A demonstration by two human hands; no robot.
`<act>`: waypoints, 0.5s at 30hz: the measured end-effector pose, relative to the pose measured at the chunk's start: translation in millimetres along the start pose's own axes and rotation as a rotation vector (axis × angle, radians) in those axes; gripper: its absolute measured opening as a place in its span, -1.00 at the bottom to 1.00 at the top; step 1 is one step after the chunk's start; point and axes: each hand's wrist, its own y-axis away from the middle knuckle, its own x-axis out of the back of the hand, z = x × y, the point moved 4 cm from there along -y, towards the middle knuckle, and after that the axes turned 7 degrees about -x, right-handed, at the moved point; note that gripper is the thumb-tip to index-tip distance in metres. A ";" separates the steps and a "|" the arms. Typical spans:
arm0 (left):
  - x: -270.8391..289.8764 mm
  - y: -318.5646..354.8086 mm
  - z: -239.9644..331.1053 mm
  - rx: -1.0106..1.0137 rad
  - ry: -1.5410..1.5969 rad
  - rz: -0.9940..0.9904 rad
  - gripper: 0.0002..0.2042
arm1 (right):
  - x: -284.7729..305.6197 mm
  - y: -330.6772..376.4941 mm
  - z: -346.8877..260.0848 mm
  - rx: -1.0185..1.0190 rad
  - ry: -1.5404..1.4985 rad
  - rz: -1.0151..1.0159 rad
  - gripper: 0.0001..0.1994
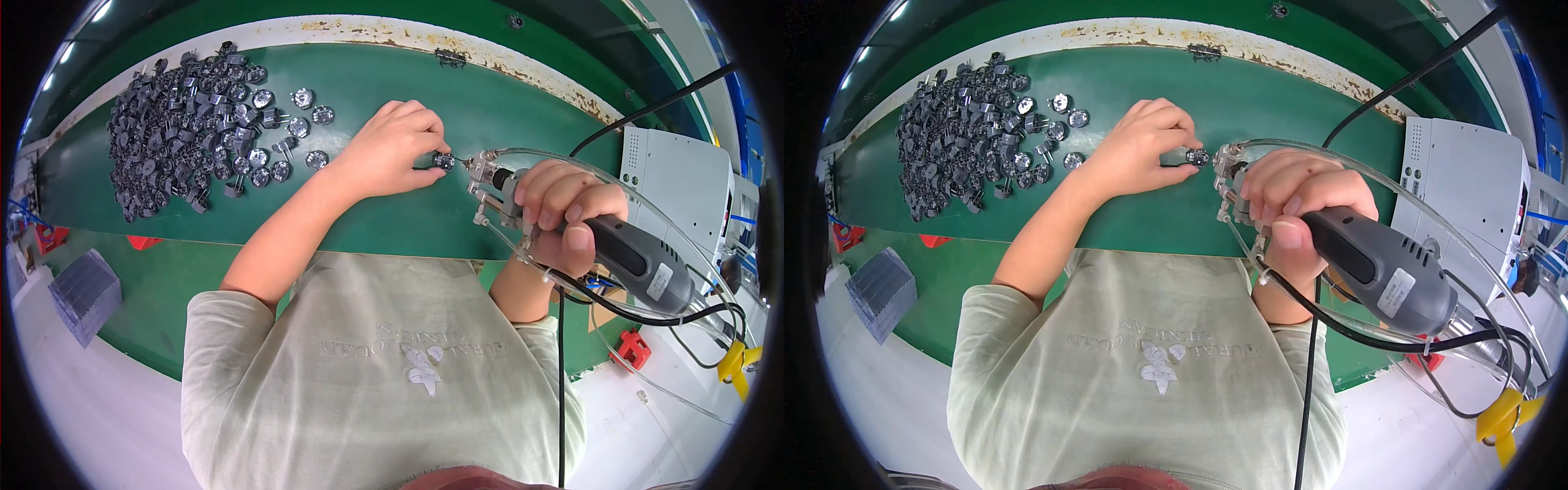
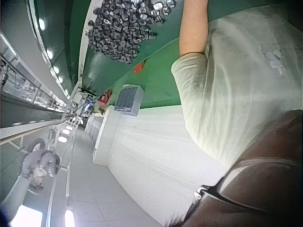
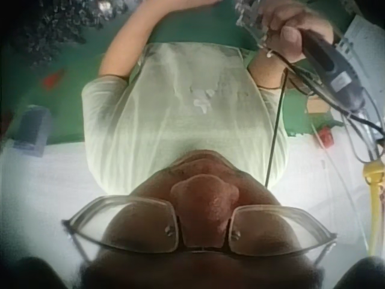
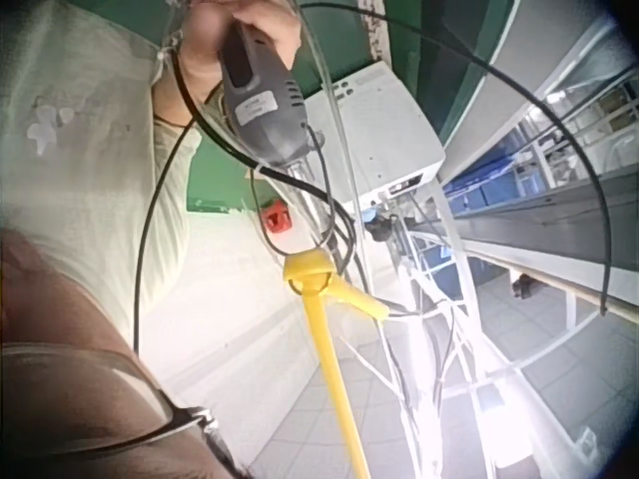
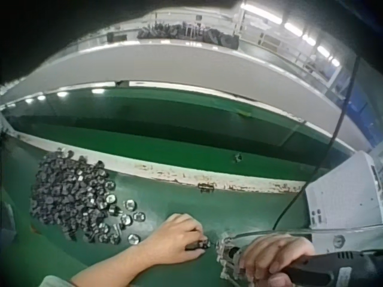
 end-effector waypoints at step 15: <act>-1.3 -1.2 -0.1 -0.002 0.000 -0.005 -0.76 | -11.3 -1.8 3.5 -0.021 0.157 -0.073 -0.79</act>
